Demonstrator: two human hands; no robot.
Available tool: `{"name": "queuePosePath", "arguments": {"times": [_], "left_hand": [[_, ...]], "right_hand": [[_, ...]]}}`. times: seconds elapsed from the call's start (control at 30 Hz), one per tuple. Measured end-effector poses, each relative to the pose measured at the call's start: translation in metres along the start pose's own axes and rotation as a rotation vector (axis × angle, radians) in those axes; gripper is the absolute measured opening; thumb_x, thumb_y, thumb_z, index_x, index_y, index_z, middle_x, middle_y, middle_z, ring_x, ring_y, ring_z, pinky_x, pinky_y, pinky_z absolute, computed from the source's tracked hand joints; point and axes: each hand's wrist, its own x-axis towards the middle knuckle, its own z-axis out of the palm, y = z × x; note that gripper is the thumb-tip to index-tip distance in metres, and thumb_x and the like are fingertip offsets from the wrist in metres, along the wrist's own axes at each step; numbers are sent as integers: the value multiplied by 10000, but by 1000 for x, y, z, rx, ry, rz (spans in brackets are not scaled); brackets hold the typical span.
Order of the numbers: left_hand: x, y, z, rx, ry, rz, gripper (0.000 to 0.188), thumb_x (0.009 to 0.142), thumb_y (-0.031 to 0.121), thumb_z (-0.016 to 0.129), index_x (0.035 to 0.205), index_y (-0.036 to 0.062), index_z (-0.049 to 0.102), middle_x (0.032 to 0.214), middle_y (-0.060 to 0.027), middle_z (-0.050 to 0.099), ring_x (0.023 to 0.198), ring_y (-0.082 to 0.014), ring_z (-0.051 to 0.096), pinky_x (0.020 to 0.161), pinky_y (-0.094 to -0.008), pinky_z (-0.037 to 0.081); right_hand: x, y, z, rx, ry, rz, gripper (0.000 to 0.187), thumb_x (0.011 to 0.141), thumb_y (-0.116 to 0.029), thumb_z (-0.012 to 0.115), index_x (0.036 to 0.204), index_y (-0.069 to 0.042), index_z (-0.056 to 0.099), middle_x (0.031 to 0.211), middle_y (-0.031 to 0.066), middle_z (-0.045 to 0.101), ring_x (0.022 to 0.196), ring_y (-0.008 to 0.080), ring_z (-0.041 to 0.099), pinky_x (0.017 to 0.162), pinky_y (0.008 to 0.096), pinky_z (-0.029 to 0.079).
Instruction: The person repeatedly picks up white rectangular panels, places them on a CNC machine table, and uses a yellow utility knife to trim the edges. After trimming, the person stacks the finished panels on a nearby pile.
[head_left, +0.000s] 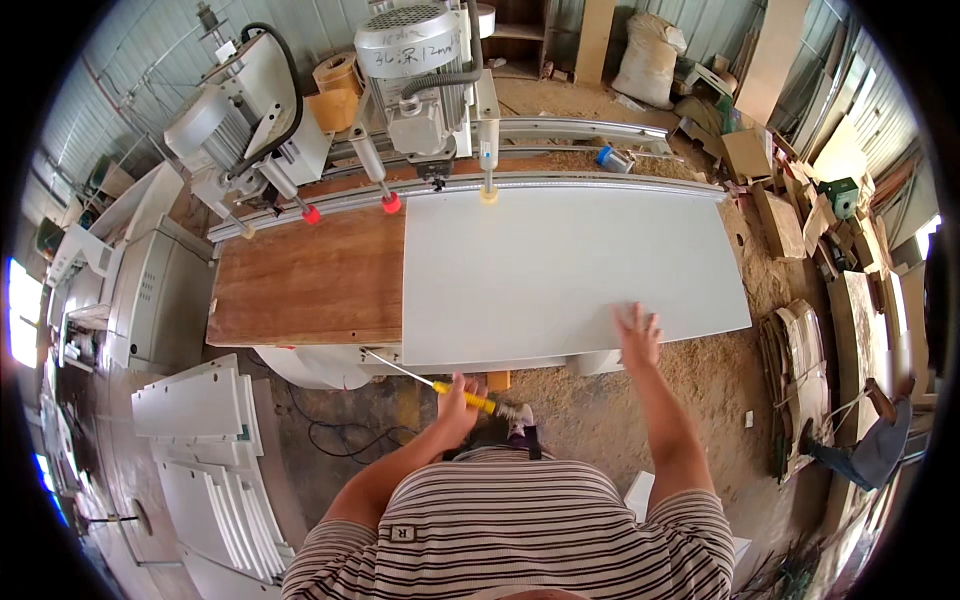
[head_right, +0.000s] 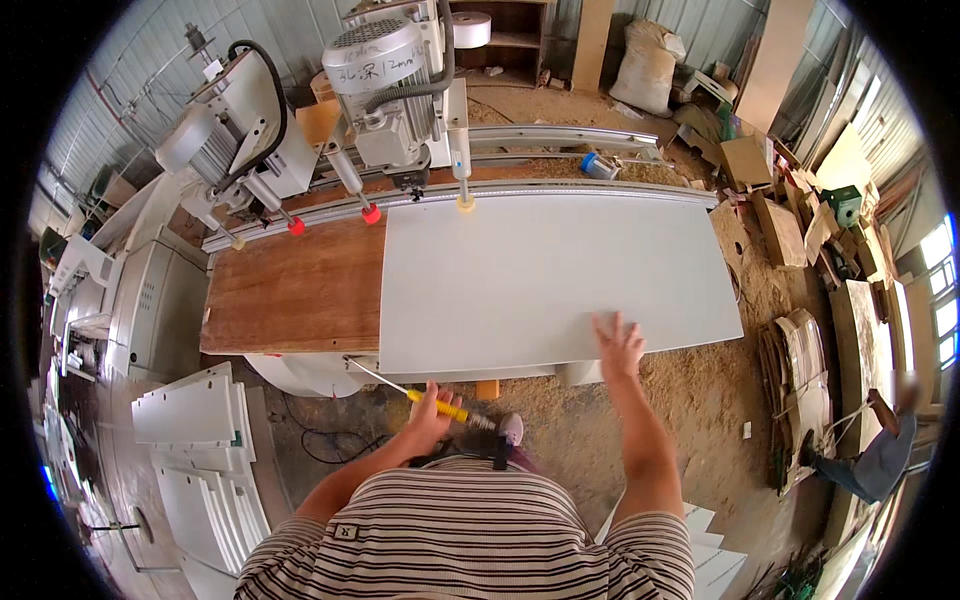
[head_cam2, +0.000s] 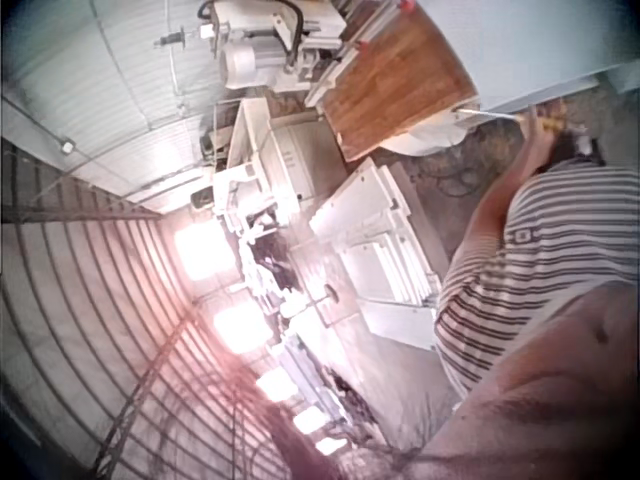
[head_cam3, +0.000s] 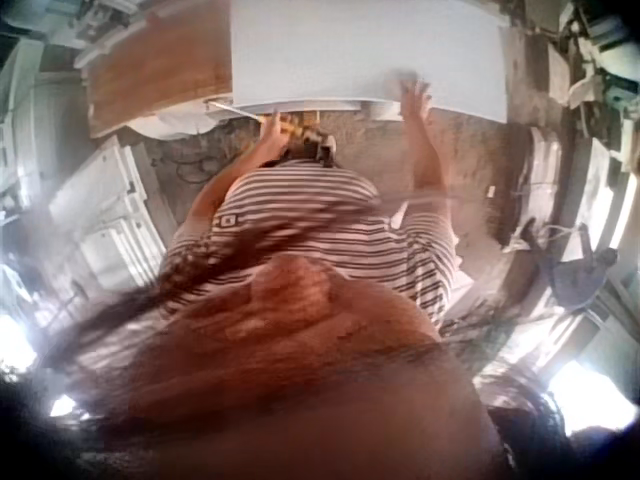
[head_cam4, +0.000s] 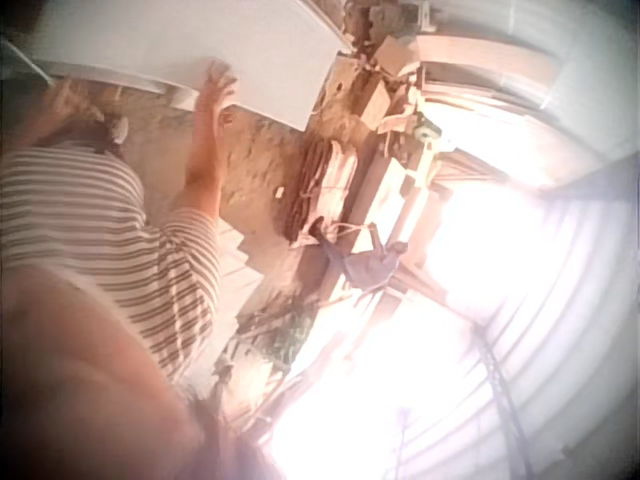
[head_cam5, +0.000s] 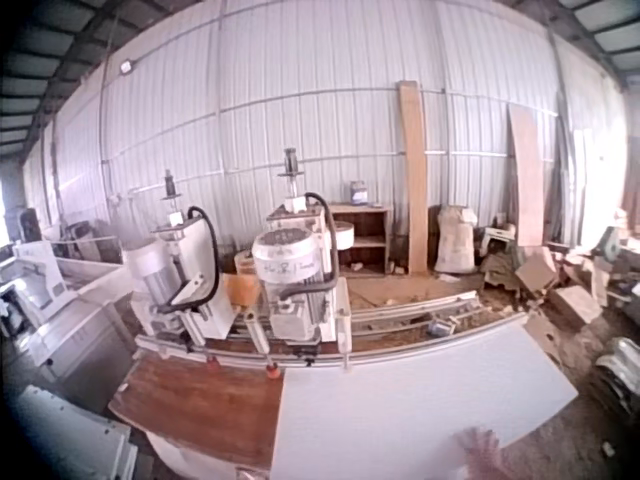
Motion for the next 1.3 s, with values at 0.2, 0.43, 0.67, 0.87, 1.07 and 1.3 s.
{"name": "queuePosePath", "arguments": {"times": [0.2,0.43,0.67,0.87,1.07,1.3], "left_hand": [[-80,52,-75,143,15,26,234,925,360,546,969,152,451,933,-3,492,864,-161,487,716,-470,495],[-157,101,-106,449,97,394,116,928,254,566,965,184,481,857,50,518,771,-61,464,606,-252,379],[-184,119,-154,944,79,884,151,911,191,588,954,59,529,821,-28,566,739,-119,509,678,-261,436],[-205,127,-154,1126,-16,777,249,878,272,627,928,38,560,745,-67,579,684,-131,527,645,-275,448],[-212,134,-131,1292,-29,741,215,864,233,621,885,22,587,681,-106,582,609,-186,564,593,-305,452],[-220,135,-109,1390,-11,681,245,851,249,628,854,5,611,690,-154,622,629,-266,618,601,-348,473]], "right_hand": [[-30,-136,-27,21,160,-138,822,869,-105,524,1475,-302,6,1516,203,83,1305,550,190,1003,697,213],[-31,-155,-33,-23,182,-135,850,866,-107,530,1470,-298,-36,1517,204,75,1294,558,216,1014,689,201],[-33,-161,-37,-38,143,-142,881,858,-124,542,1454,-383,-53,1530,171,51,1318,534,190,1031,664,206],[-31,-159,-36,-6,141,-132,923,835,-123,571,1449,-399,-61,1543,118,34,1343,496,168,1047,635,215],[-30,-161,-36,-12,144,-95,968,814,-162,618,1445,-408,-73,1546,99,35,1350,478,173,1060,608,225],[-29,-161,-38,11,127,-85,973,812,-160,632,1446,-410,-63,1547,90,27,1353,473,167,1062,606,226]]}}
